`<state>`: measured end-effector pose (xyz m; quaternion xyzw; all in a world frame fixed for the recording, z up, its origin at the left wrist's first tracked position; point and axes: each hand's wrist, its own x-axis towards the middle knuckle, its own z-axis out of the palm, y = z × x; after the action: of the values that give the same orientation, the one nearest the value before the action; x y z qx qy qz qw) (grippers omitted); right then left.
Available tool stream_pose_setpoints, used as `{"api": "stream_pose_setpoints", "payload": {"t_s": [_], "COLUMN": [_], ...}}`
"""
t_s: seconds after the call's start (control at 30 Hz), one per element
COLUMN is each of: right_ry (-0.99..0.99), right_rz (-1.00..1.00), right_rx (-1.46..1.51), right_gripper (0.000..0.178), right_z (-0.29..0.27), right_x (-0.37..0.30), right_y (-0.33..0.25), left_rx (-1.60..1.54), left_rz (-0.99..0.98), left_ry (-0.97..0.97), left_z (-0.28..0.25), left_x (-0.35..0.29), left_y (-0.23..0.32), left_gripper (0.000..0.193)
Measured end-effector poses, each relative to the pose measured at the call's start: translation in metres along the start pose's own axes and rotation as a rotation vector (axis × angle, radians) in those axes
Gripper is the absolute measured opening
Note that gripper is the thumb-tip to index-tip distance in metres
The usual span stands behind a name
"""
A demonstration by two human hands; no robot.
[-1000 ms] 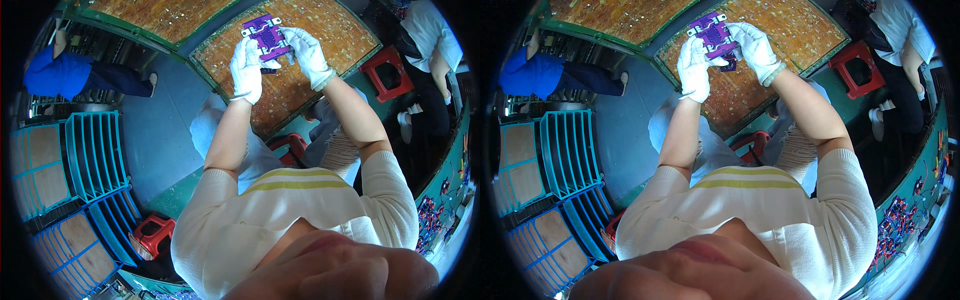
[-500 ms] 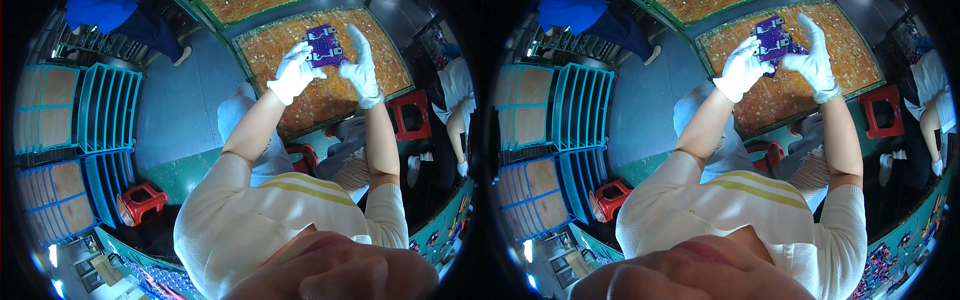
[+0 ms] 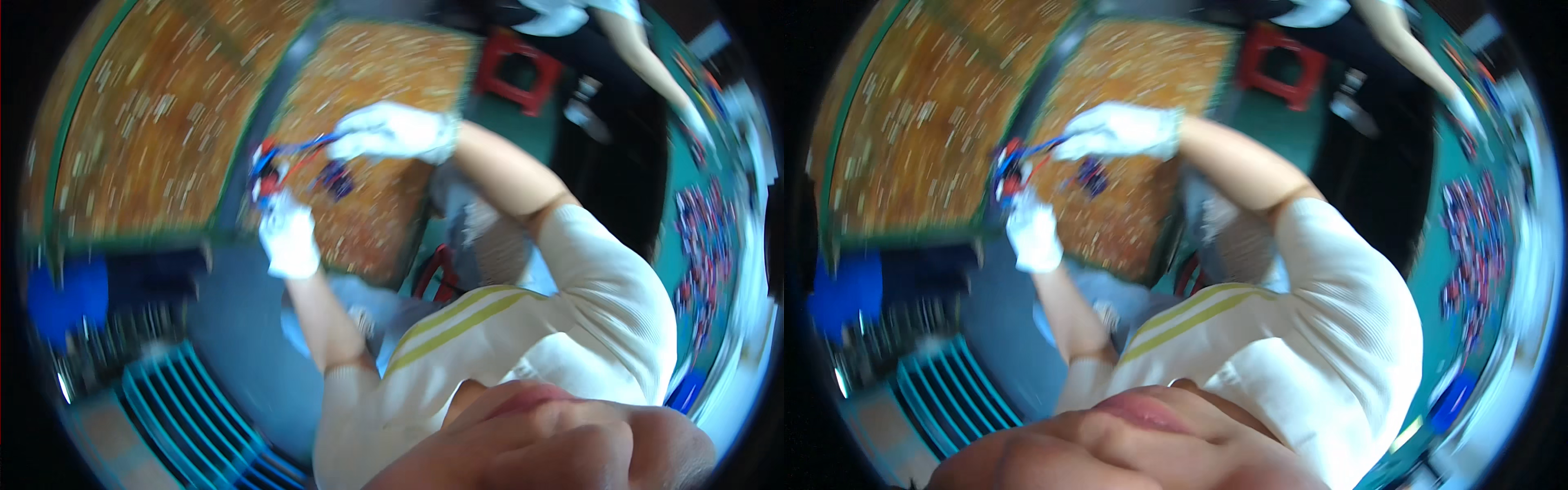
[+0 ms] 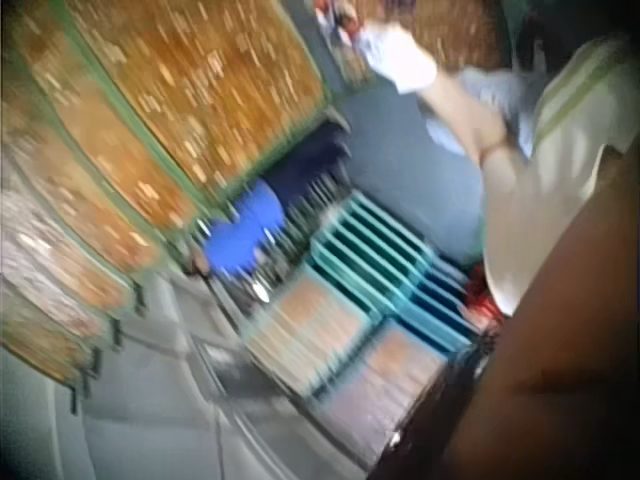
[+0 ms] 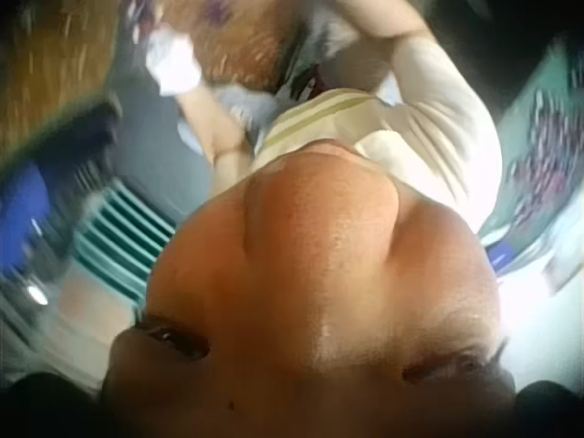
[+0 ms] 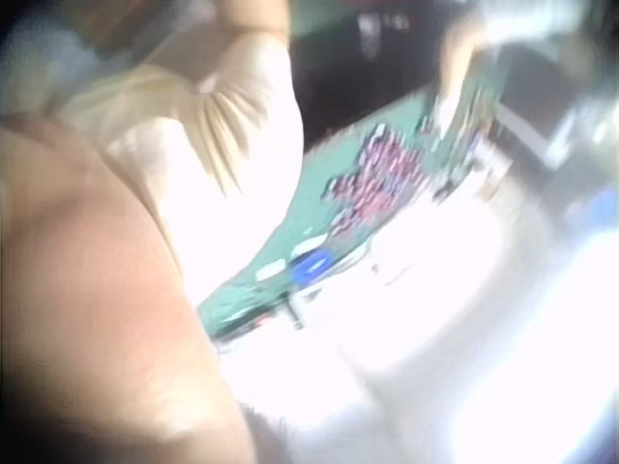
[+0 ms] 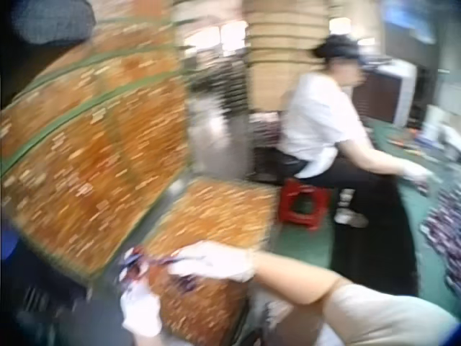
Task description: Assembling and inspecting small purple electronic modules with wires at an industrial workstation.
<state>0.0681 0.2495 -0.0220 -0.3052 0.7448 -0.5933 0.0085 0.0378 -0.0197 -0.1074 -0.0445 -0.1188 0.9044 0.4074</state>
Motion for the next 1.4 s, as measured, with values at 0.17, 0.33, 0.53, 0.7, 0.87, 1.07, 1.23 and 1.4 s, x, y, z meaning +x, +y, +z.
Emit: {"api": "stream_pose_setpoints", "payload": {"t_s": [0.17, 0.33, 0.53, 0.7, 0.87, 1.07, 1.23, 1.4], "right_ry": [0.496, 0.754, 1.218, 1.627, 1.394, 1.003, 0.785, 0.249], "right_rz": [0.316, 0.181, 0.378, 1.176, 1.808, 1.311, 0.346, 0.424], "right_rx": [-0.071, -1.086, -2.012, -1.311, -1.121, -2.31, -1.445, -0.479], "right_gripper": [0.03, 0.024, 0.028, 0.058, 0.083, 0.074, 0.036, 0.039], "right_z": [-0.056, -0.133, -0.19, -0.278, -0.295, -0.306, -0.217, -0.045], "right_x": [-0.075, -0.211, -0.36, -0.483, -0.543, -0.401, -0.201, -0.022], "right_y": [-0.041, -0.078, -0.169, -0.137, -0.145, -0.11, -0.033, 0.014], "left_rx": [1.094, 2.005, 3.166, 2.134, 2.17, 1.787, 2.211, 1.859], "left_rz": [0.203, 0.365, 0.246, -0.232, 0.217, 1.118, 0.594, 0.919], "left_ry": [0.567, 0.869, 1.291, 1.31, 1.485, 1.017, 0.675, 0.622], "left_z": [-0.008, -0.035, -0.084, -0.144, -0.149, -0.135, -0.152, -0.129], "left_x": [0.023, 0.036, 0.056, 0.028, 0.036, 0.047, 0.06, 0.06], "left_y": [-0.024, -0.021, -0.037, 0.037, 0.035, 0.063, 0.039, 0.049], "left_gripper": [0.055, 0.059, 0.069, 0.069, 0.075, 0.08, 0.033, 0.01]}}
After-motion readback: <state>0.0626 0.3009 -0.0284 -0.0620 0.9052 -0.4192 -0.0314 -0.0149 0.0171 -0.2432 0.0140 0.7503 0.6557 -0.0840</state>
